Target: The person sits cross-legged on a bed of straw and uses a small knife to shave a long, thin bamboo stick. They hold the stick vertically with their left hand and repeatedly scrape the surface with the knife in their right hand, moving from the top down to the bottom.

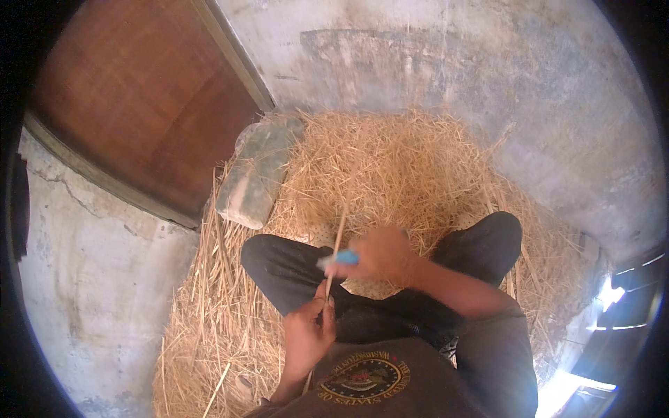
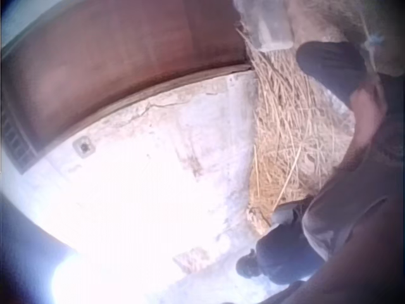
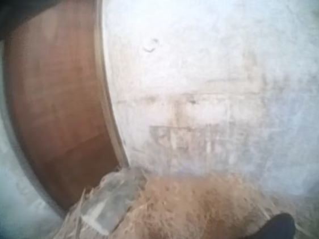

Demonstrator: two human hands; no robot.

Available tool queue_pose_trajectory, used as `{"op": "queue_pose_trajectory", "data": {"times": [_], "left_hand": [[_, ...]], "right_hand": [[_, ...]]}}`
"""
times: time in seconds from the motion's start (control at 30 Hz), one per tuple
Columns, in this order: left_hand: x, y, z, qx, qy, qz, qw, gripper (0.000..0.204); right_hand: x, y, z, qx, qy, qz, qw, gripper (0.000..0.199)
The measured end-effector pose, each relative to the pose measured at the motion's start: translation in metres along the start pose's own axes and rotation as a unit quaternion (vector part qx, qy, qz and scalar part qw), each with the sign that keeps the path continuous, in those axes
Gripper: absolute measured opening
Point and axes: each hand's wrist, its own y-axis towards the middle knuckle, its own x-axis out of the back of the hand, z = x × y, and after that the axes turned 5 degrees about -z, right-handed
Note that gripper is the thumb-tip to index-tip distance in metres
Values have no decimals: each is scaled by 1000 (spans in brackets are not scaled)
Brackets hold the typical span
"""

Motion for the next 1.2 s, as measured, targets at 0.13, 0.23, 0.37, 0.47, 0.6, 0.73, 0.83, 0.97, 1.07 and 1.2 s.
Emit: {"op": "queue_pose_trajectory", "data": {"times": [0.13, 0.23, 0.37, 0.47, 0.6, 0.73, 0.83, 0.97, 1.07, 1.2], "left_hand": [[-2, 8, -1, -17, 4, -16, 1000, 9], [2, 11, 1, -38, -24, -32, 998, 10], [4, -1, 1, -1, -18, 0, 1000, 7], [-1, -4, 14, 11, -50, -10, 999, 7], [6, 2, 4, 44, -35, 0, 998, 10], [6, -3, 7, 50, -37, 16, 998, 11], [-3, -6, 14, 0, -91, -45, 995, 10], [2, -12, 6, 2, -54, 20, 998, 8], [-3, -9, 11, -5, -67, 22, 997, 7], [-6, -8, 10, 6, -58, 26, 998, 8]], "right_hand": [[-2, -1, -2, 52, 2, -51, 997, 69], [0, 14, -7, 38, 13, -76, 996, 69], [-3, 43, -54, -99, -32, -60, 993, 70], [-6, 26, -16, -39, -5, -31, 999, 71], [-11, 20, -11, 16, 25, -48, 998, 72], [-19, 41, -51, -83, -8, -66, 994, 72], [-12, 20, -19, 7, 27, -43, 999, 72], [-4, 34, -60, -106, -9, -40, 994, 75], [3, 42, -67, -113, -30, 8, 993, 82], [1, 22, -49, -48, 7, 1, 999, 74]]}}
